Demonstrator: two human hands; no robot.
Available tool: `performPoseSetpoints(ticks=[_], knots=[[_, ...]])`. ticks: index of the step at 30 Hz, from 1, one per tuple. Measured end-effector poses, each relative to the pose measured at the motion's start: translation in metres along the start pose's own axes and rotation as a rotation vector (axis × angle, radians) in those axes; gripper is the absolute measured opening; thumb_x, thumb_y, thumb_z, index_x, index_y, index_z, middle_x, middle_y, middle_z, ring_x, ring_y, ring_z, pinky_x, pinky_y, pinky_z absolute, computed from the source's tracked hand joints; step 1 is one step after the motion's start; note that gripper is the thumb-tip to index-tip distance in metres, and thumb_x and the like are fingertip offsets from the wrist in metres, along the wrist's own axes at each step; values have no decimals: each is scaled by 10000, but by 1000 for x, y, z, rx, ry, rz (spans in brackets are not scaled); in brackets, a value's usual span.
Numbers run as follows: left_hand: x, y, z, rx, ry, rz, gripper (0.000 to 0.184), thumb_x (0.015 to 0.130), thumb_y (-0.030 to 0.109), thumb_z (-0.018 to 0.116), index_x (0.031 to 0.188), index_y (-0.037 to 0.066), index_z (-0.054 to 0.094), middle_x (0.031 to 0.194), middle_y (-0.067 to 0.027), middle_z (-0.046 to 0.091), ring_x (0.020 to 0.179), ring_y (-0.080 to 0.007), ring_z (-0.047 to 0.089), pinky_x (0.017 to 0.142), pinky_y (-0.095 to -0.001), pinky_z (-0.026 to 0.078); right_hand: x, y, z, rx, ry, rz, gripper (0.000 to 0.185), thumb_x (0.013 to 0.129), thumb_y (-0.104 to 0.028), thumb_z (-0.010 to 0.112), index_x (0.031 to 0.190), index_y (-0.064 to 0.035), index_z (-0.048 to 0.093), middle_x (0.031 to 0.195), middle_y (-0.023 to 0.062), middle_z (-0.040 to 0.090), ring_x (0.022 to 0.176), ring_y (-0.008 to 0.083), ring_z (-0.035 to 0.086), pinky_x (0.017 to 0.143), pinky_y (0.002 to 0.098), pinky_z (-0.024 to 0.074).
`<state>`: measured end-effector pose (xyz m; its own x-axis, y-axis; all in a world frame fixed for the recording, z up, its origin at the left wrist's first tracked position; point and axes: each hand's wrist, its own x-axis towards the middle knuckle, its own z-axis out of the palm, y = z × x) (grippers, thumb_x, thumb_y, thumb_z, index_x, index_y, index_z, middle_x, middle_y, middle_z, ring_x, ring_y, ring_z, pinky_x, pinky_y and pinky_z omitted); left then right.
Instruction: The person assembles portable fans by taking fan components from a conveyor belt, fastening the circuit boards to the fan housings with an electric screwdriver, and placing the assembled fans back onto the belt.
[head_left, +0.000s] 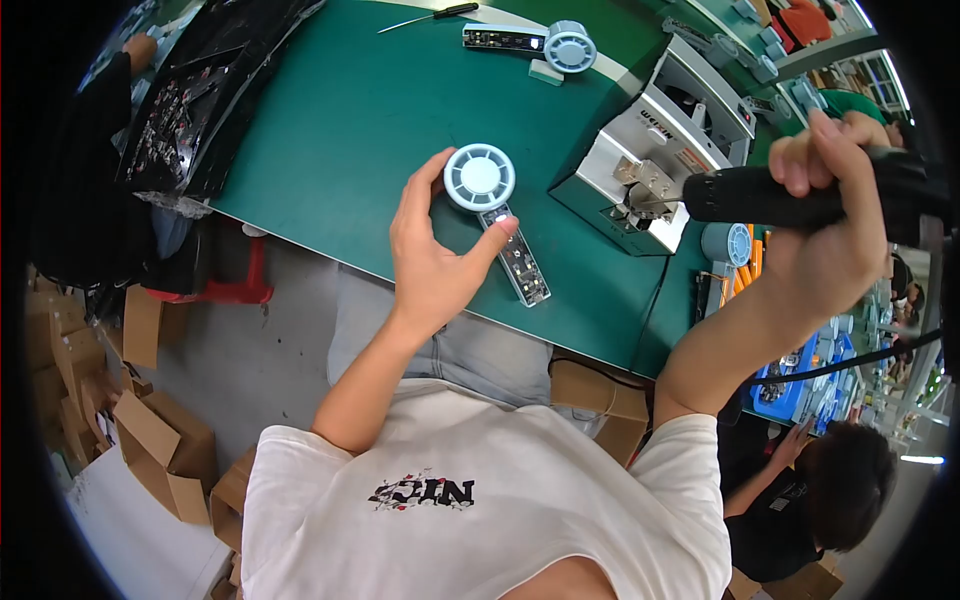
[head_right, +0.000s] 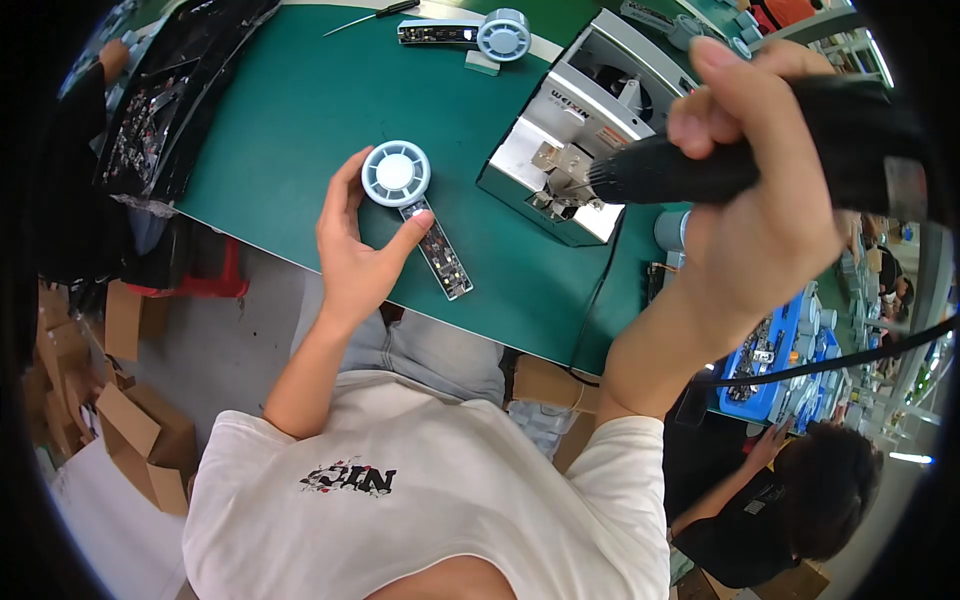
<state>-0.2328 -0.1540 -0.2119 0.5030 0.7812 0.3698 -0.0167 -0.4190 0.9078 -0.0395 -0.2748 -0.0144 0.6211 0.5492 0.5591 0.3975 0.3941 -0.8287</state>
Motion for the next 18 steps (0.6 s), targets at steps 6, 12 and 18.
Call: performPoseSetpoints(ticks=[6,12,18], knots=[[1,7,-5,73,-38,40,759,725,98,847,1354,-62,453,1230,-171,587,1155,-265,579,1032,-374,426,-9,1,32,-160,19,-8,132,752,27,654,812,31,536,632,57,454,523,159,465,571,308,405],[-1,-5,-4,-106,104,-4,832,666,98,882,1356,-58,444,1258,-177,521,1108,-273,553,986,-351,439,-27,-14,51,-140,22,83,163,740,23,647,807,27,499,622,57,443,513,150,454,558,300,408],[-1,-7,-3,-41,199,-23,827,750,64,832,1411,-68,353,1333,-186,467,1221,-269,508,1084,-359,377,-47,-31,79,-167,-89,306,194,771,15,622,875,11,459,623,76,469,504,154,460,560,310,430]])
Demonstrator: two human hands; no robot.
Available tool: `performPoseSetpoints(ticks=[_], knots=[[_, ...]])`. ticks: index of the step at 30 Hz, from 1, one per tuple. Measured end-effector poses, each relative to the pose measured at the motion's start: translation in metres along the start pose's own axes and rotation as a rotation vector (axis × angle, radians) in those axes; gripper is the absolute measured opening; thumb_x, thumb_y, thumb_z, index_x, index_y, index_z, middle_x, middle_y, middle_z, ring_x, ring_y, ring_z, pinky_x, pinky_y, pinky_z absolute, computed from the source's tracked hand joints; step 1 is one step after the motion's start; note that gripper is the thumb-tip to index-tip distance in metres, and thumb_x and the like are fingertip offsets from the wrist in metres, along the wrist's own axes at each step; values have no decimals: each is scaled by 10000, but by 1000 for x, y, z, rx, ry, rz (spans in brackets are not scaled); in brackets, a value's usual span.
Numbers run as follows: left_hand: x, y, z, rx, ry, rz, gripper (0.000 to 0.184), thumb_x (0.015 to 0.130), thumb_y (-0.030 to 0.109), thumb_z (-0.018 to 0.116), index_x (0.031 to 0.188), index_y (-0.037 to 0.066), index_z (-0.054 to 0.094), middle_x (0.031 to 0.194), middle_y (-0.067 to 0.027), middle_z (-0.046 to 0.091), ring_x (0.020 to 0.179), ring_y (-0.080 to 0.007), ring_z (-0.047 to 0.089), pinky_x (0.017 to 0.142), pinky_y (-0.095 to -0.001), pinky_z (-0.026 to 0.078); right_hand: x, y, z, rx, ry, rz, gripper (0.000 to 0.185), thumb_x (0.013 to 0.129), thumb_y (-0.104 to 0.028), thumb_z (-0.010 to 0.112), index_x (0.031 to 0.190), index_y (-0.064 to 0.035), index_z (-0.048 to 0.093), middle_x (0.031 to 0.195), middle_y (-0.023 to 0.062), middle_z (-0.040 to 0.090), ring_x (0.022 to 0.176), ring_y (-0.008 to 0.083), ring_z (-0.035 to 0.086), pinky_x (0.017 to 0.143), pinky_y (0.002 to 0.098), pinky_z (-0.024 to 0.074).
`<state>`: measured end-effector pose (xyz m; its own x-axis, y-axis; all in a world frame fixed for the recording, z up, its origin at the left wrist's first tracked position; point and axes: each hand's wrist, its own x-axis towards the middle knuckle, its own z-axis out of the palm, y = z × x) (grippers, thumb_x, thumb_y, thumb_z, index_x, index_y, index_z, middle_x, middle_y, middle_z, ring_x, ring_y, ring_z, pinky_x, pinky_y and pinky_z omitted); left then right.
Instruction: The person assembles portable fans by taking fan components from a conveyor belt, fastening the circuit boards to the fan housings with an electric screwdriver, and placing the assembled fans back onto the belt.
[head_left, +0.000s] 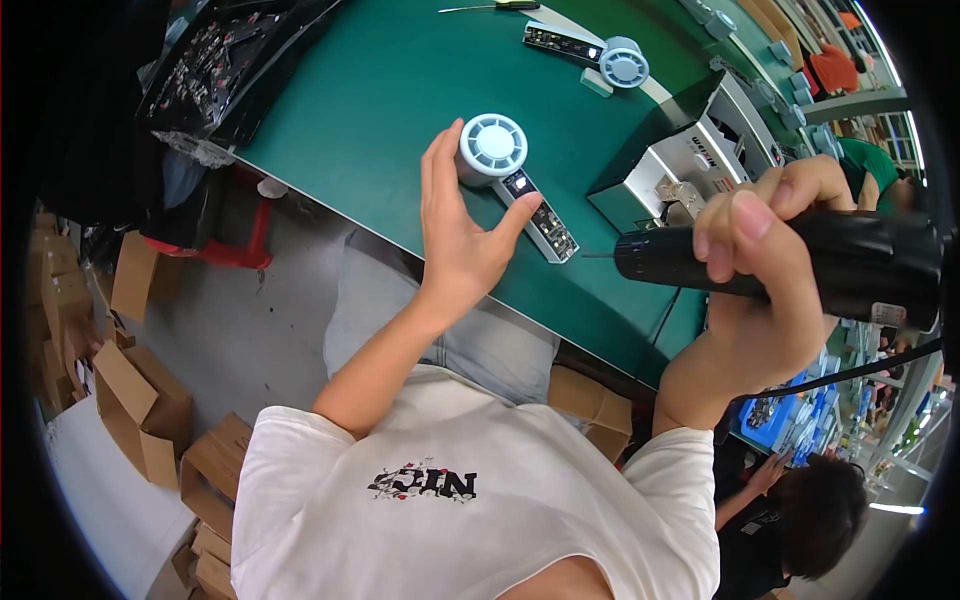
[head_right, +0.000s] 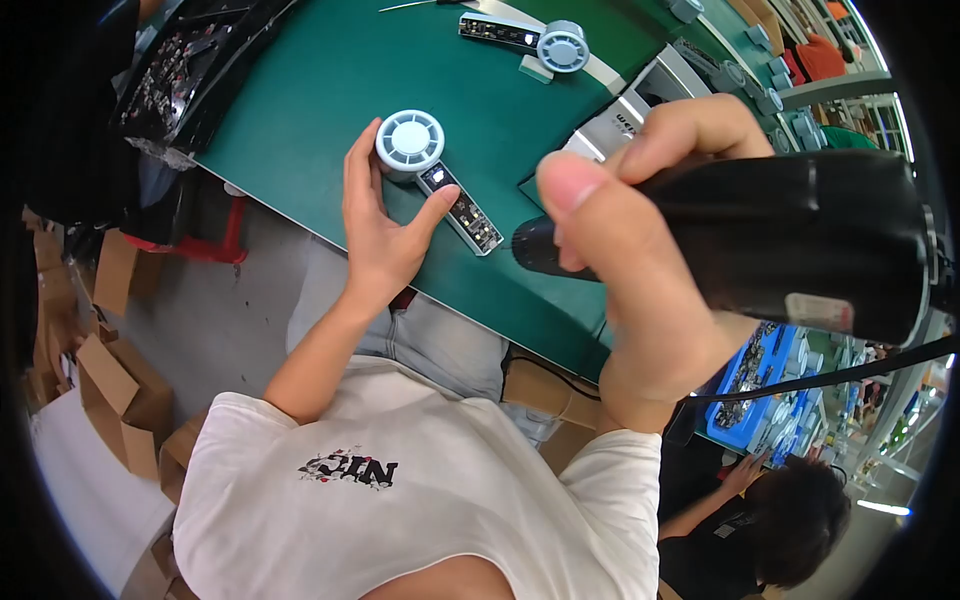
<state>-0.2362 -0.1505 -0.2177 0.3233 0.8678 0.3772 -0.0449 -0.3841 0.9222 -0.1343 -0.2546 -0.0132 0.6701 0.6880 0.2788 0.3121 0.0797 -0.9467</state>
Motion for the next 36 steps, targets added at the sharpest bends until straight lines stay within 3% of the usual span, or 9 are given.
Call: performPoseSetpoints(ticks=[11,14,21,24,27,36], knots=[[-1,-1,-4,-37,-31,0,822,789,50,804,1436,-85,315,1340,-187,465,1251,-255,496,1108,-356,368,0,20,12,49,-86,11,198,792,24,636,902,2,473,633,81,507,502,165,490,572,316,447],[-1,-6,-2,-2,-2,45,847,750,112,830,1416,-81,344,1354,-254,442,1194,-365,520,1018,-409,431,-2,19,13,57,-87,31,197,792,31,628,904,0,470,629,81,511,501,159,487,569,316,447],[-2,-7,-1,4,12,49,848,745,106,829,1414,-84,345,1350,-259,444,1208,-383,508,1024,-422,420,-3,25,14,93,-115,-3,205,777,57,613,895,-12,459,621,83,507,498,154,489,562,312,449],[-1,-3,-3,23,9,58,840,747,102,827,1411,-90,351,1348,-261,445,1214,-389,505,1027,-425,418,-2,27,14,153,-254,-58,245,756,91,624,858,-37,441,617,76,508,492,150,490,544,303,444],[0,-2,-4,48,-1,68,832,751,98,824,1409,-96,354,1345,-262,447,1216,-390,504,1030,-426,416,15,38,3,179,-632,-213,294,735,125,635,830,-58,425,619,68,518,484,140,489,521,287,432],[1,3,-5,39,-11,57,840,750,78,821,1414,-109,341,1341,-266,449,1212,-391,510,1031,-421,417,44,59,-1,479,-1000,-337,322,667,143,727,780,-60,503,585,32,551,444,146,536,466,265,464]])
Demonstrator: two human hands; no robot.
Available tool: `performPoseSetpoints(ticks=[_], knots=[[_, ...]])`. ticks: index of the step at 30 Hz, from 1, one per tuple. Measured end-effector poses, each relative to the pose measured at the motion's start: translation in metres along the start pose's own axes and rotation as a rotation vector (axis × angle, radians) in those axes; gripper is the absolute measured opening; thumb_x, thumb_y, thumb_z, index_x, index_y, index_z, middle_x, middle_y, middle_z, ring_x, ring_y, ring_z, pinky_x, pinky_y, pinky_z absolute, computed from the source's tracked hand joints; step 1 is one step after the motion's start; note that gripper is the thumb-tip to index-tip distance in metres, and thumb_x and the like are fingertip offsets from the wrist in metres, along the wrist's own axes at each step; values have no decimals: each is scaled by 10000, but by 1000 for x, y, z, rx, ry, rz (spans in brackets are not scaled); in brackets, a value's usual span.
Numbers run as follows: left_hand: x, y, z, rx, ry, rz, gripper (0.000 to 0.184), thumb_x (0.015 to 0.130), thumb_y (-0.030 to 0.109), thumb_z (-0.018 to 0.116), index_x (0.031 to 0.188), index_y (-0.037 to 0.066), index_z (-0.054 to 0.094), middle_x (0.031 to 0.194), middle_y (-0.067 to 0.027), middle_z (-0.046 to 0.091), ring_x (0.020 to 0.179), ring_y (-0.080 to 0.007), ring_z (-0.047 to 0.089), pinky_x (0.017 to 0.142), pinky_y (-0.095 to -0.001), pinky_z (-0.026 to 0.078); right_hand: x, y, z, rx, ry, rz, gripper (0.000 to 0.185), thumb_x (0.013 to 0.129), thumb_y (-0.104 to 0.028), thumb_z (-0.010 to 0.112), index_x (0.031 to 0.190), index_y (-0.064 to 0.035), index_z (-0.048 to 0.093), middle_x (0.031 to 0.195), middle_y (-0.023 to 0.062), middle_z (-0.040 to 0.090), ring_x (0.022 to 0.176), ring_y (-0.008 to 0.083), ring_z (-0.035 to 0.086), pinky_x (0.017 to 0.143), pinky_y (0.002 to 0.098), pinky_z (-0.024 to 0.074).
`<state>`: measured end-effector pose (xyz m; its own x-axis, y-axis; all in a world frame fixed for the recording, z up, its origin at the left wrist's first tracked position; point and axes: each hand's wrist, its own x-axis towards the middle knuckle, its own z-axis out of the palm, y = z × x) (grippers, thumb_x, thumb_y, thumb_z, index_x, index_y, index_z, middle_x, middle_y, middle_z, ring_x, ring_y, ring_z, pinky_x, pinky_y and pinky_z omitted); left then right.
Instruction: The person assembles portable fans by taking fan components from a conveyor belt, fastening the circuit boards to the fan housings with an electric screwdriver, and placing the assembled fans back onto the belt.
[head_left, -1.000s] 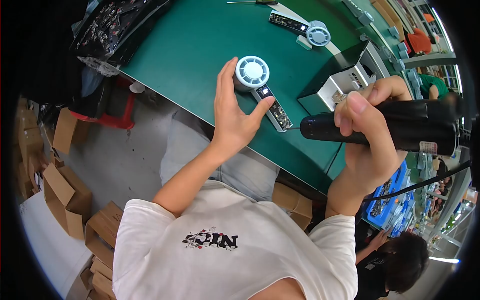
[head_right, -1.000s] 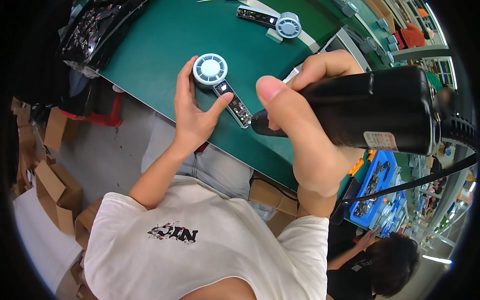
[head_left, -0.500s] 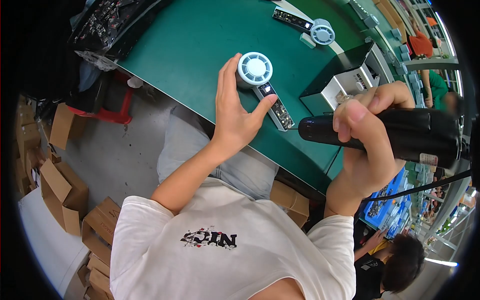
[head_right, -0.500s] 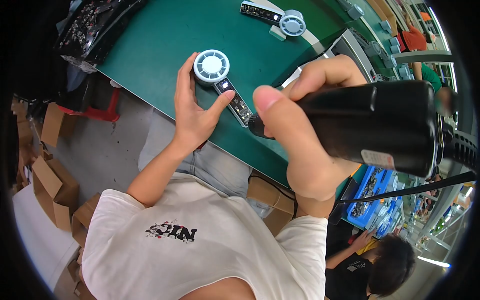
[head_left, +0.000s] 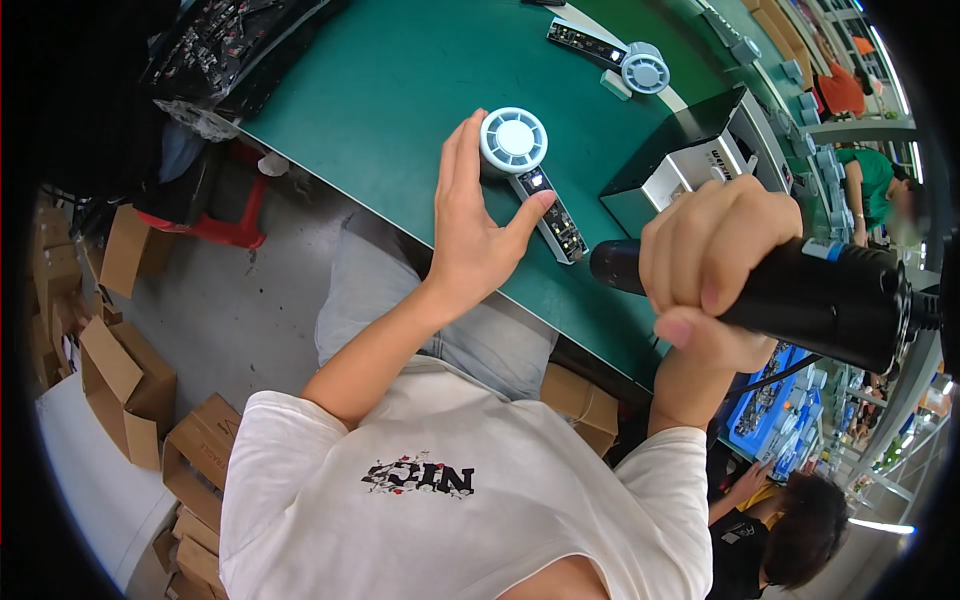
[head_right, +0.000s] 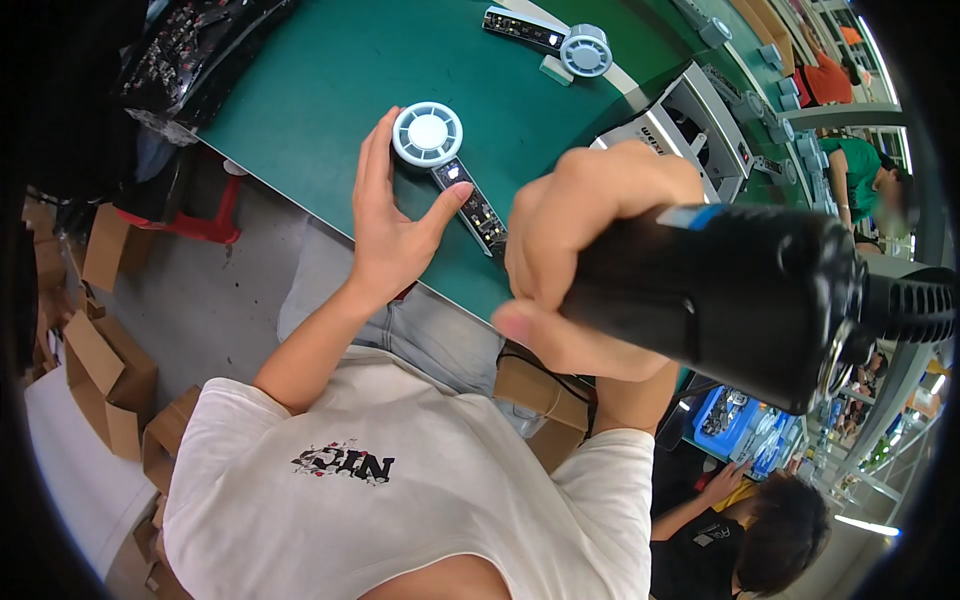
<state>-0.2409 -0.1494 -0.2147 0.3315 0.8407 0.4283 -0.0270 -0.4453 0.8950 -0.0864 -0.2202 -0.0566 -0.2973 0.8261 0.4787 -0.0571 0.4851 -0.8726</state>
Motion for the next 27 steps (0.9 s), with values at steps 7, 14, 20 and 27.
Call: performPoseSetpoints(ticks=[7,14,20,27], knots=[[1,3,-2,53,9,14,822,765,82,824,1417,-117,364,1331,-225,494,1218,-298,530,1047,-366,407,-3,1,-7,218,-289,-25,183,713,150,717,733,-16,644,602,51,608,457,163,579,441,261,436],[1,1,-1,37,7,34,840,761,87,826,1428,-115,355,1329,-217,501,1205,-302,539,1039,-369,412,0,12,-5,320,-365,-82,183,731,148,703,721,-22,639,607,40,607,457,147,575,434,248,411],[1,0,-2,36,7,29,862,752,93,830,1436,-108,345,1322,-215,508,1195,-306,547,1031,-376,418,0,33,-7,355,-304,-186,241,705,150,732,769,-32,587,614,29,599,467,153,582,461,259,449],[3,3,-2,39,-24,-3,858,758,94,823,1442,-98,343,1338,-222,505,1219,-315,537,1045,-380,410,-4,-18,-4,84,100,76,232,741,66,674,828,-57,498,659,35,518,518,146,472,539,310,414]])
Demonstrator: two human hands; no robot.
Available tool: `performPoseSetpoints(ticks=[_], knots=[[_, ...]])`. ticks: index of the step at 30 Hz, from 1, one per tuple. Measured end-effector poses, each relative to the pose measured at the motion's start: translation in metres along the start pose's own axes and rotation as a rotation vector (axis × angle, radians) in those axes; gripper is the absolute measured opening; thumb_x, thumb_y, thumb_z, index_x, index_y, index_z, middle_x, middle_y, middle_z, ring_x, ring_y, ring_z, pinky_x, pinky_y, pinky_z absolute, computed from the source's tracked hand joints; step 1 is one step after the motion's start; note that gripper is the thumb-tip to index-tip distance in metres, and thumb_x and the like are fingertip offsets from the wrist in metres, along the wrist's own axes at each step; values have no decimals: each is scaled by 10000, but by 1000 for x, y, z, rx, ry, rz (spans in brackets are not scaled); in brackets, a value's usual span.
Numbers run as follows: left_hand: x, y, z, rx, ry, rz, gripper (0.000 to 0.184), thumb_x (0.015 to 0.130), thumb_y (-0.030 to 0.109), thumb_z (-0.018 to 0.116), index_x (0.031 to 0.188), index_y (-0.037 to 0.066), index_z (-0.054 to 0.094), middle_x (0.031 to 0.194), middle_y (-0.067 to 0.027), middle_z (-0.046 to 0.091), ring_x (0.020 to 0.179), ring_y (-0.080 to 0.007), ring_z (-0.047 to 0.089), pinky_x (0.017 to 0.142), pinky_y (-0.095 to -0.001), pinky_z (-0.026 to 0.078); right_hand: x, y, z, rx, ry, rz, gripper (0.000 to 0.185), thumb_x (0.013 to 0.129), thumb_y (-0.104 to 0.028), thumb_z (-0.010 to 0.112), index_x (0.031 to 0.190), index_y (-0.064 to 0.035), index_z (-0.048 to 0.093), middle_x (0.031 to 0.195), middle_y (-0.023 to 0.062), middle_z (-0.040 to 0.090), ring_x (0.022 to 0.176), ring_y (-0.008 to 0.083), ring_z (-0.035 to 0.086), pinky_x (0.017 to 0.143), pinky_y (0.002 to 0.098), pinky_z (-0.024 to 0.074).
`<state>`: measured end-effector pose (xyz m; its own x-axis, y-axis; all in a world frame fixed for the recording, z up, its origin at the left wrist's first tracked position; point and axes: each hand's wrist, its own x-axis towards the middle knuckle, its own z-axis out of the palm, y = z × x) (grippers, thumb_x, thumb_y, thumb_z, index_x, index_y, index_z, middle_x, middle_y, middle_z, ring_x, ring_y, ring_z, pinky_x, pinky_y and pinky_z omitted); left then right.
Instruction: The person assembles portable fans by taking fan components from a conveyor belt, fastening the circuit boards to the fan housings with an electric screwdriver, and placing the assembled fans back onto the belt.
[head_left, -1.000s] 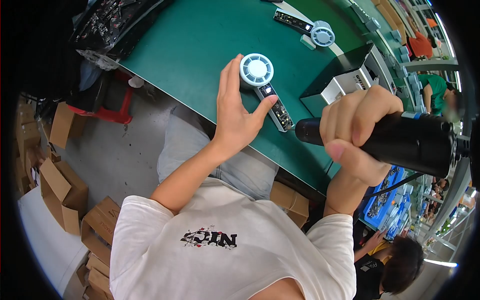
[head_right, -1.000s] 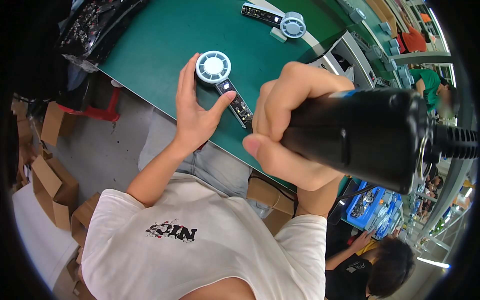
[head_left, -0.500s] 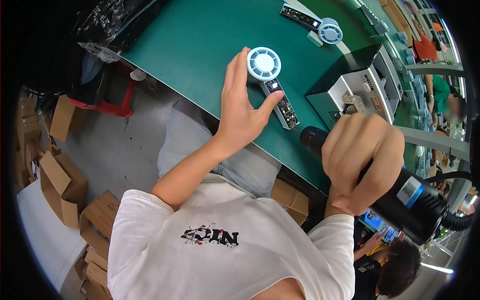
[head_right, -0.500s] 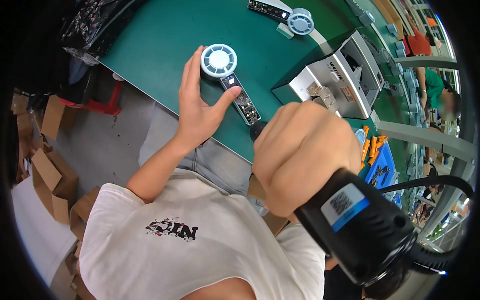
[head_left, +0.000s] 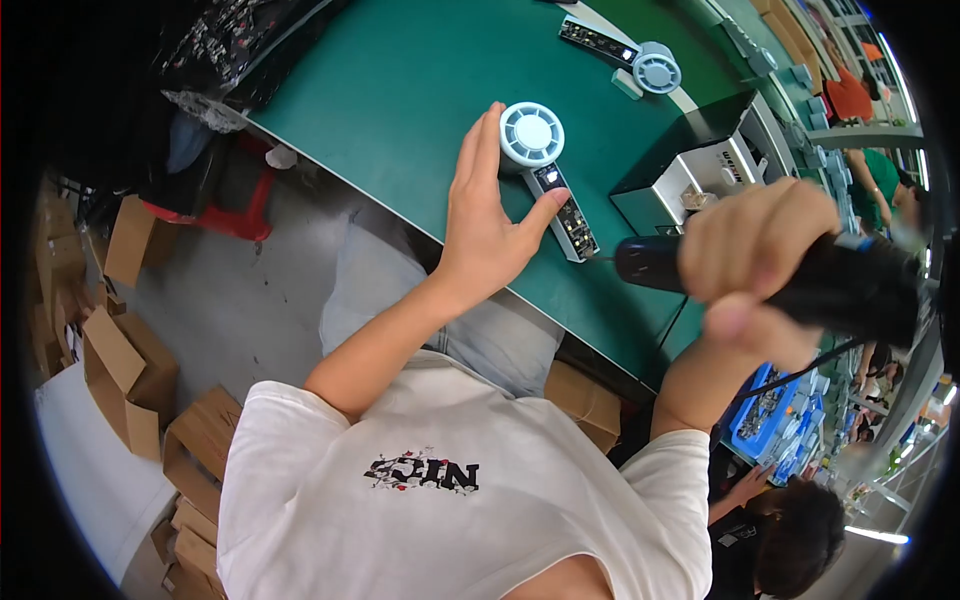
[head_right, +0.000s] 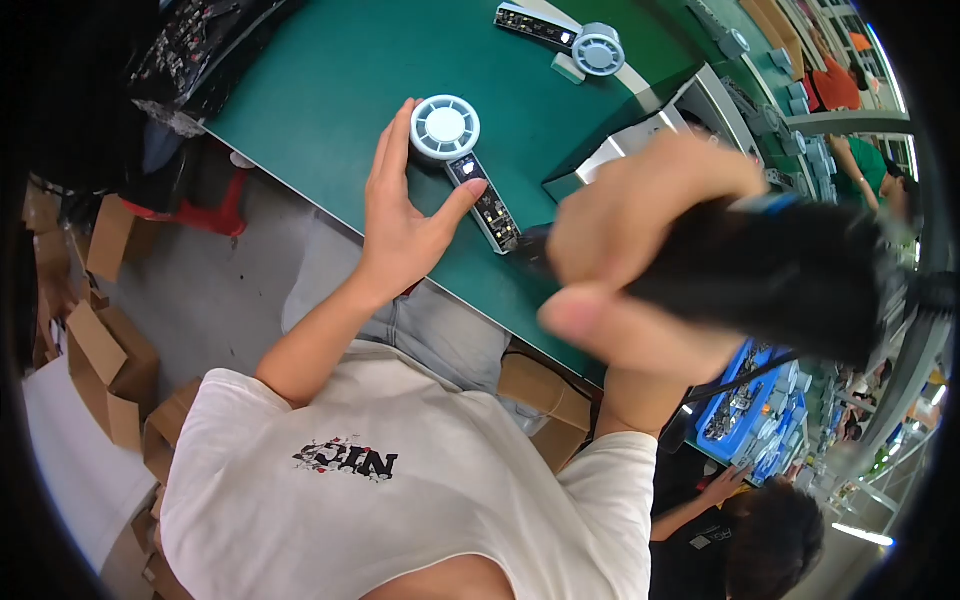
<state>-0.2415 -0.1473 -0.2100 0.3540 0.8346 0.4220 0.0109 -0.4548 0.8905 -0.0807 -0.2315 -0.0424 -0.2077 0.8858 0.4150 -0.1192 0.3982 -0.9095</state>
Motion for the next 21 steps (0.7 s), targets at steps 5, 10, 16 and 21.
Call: performPoseSetpoints(ticks=[5,10,16,21], knots=[[-2,5,2,16,-17,-22,841,771,91,808,1449,-86,344,1368,-233,490,1273,-324,510,1081,-386,383,-35,-59,-22,-158,681,-95,179,829,2,582,949,-51,461,666,24,424,552,117,411,597,308,364],[-2,1,6,-39,-38,-11,820,774,93,801,1428,-107,349,1369,-268,467,1228,-382,532,1035,-411,426,-41,-63,-31,-316,946,-183,72,825,-3,629,851,-7,562,623,23,423,541,132,430,603,313,375],[-3,-1,9,-37,-49,-32,824,775,65,796,1435,-113,335,1365,-250,480,1254,-343,515,1077,-399,386,-21,-33,-26,-422,967,-126,140,732,15,732,746,50,597,650,58,496,491,157,489,515,303,420],[-3,-1,7,-37,-38,-26,836,765,87,802,1434,-109,341,1370,-266,475,1247,-375,516,1063,-409,396,-18,-36,-9,-341,942,15,160,699,15,728,745,41,577,659,67,505,464,155,480,508,300,424]])
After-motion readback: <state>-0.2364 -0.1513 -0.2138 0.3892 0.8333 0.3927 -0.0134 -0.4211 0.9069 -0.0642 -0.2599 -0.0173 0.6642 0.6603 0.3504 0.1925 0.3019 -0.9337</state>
